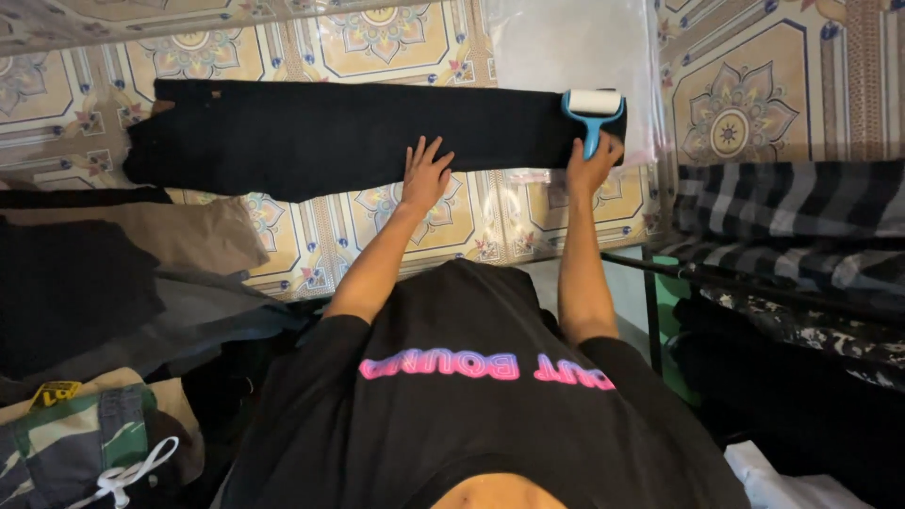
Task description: The person lays a pair of black trousers flat on a patterned surface, then uses a blue lint roller to roll over the entire garment, removing lint and debris. The person folds the trousers after cleaning.
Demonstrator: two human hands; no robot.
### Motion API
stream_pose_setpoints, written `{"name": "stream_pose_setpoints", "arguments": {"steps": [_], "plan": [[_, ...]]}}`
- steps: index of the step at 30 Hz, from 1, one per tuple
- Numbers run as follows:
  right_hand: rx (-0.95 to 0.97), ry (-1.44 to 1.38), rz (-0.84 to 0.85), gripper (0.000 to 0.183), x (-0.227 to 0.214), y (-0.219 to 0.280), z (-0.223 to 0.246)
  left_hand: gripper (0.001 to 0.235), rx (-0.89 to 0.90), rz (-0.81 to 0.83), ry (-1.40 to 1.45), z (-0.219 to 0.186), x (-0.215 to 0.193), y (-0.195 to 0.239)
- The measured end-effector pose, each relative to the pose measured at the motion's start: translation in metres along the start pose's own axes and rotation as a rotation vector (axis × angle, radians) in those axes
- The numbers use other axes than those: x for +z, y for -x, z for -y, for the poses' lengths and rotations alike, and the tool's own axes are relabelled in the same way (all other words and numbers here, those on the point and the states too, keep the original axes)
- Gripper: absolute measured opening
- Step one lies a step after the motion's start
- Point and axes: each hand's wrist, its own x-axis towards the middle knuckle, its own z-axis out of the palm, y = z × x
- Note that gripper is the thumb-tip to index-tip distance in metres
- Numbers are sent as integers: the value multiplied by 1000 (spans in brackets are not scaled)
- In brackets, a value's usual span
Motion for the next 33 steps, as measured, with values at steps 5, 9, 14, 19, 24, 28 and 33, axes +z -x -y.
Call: {"name": "stream_pose_setpoints", "arguments": {"steps": [5,9,14,19,24,28,33], "plan": [[-2,-35,118,44,26,-32,-30,29,6,-170,115,1,9,-1],[-53,39,107,38,12,-38,-17,18,-76,-188,154,-17,-10,-5],[-233,-105,-26,37,-51,-38,43,23,25,-219,175,-33,-18,-15],[-348,-102,-127,37,-77,-37,47,25,145,-309,261,-44,-33,-20],[-11,-44,51,39,-15,-48,-63,21,167,-141,350,-30,-17,-16],[8,-18,57,48,-43,-44,-35,20,102,-129,380,-40,-23,-17],[-106,114,36,47,-78,-52,-6,16,168,-143,456,-49,-20,-22]]}}
